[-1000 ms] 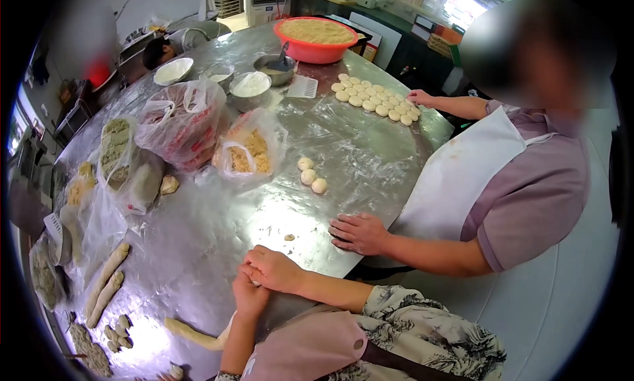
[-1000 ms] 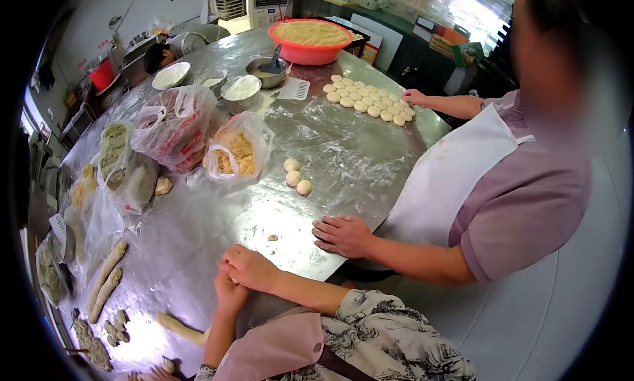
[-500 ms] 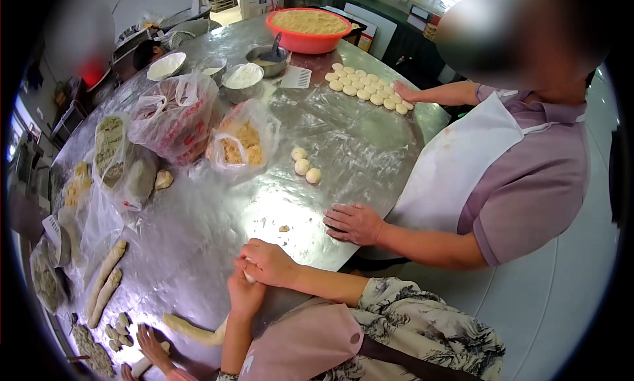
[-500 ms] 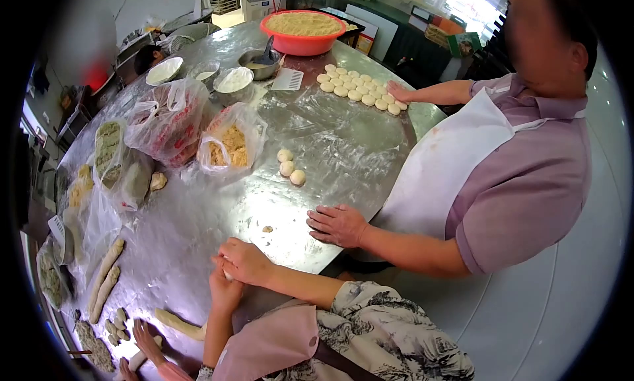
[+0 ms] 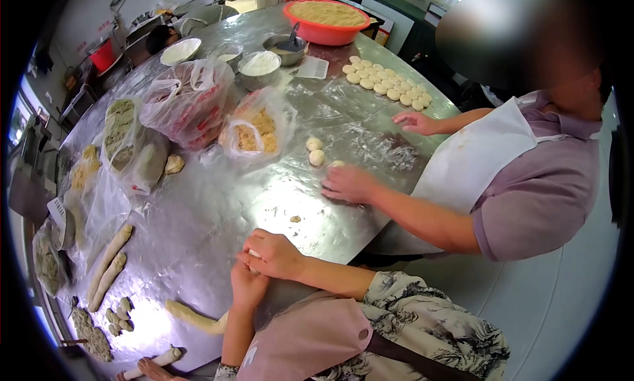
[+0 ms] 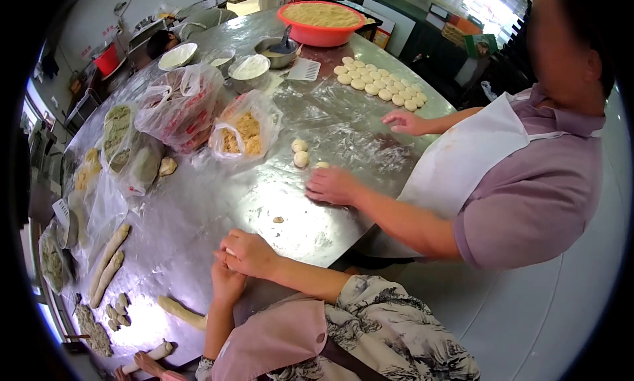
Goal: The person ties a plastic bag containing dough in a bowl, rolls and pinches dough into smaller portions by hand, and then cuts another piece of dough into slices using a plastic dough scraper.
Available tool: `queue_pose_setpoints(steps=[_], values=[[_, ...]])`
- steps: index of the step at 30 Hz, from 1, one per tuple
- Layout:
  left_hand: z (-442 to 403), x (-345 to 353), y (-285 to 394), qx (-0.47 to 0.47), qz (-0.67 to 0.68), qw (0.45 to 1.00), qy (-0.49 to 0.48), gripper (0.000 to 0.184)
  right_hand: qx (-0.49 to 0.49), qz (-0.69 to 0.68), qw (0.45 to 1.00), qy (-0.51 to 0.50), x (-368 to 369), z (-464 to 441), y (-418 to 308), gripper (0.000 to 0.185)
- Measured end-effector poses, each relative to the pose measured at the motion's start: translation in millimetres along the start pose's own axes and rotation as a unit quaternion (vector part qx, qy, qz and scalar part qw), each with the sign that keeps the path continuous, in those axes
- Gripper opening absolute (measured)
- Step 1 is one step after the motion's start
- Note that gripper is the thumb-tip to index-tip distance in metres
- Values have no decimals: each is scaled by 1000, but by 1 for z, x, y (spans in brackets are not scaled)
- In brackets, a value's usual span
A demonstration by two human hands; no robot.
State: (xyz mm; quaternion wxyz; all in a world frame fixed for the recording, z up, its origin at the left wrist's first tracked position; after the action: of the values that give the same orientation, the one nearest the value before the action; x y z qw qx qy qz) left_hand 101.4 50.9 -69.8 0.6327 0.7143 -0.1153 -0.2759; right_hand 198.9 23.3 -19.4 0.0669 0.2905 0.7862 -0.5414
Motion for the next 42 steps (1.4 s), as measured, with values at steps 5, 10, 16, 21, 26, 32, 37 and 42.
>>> queue_pose_setpoints(steps=[5,10,16,21,26,32,37,42], values=[[-3,-3,6,13,10,1000,1,11,-4,12,998,-59,-4,-7,-22,23],[-4,8,-12,15,-51,997,-63,10,4,-4,999,-32,-3,-4,-8,20],[1,-7,-8,-31,-64,996,-49,15,-63,31,997,35,-3,-9,-19,17],[6,-10,-5,-77,23,996,-47,14,-81,62,993,62,0,-20,-6,19],[13,-11,17,-33,79,993,-76,16,1,139,990,29,7,-37,46,23],[9,-28,-1,-117,61,991,-37,22,125,104,987,-20,18,-53,77,36],[10,-33,2,-128,2,992,9,49,279,-202,929,-132,65,-61,87,62],[8,-50,-14,-77,-47,993,77,98,169,-87,955,-226,58,-45,44,55]])
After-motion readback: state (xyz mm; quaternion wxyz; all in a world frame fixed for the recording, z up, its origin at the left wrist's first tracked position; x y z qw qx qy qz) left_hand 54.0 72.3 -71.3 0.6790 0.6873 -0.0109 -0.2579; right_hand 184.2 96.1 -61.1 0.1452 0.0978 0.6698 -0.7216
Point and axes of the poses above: each hand's wrist, its own z-axis away from the middle knuckle, its own x-axis out of the palm, y = z × x, the point moved 10 cm from there along -z, towards the middle knuckle, and after that the axes turned 1 degree about x, right-handed, at the moved point
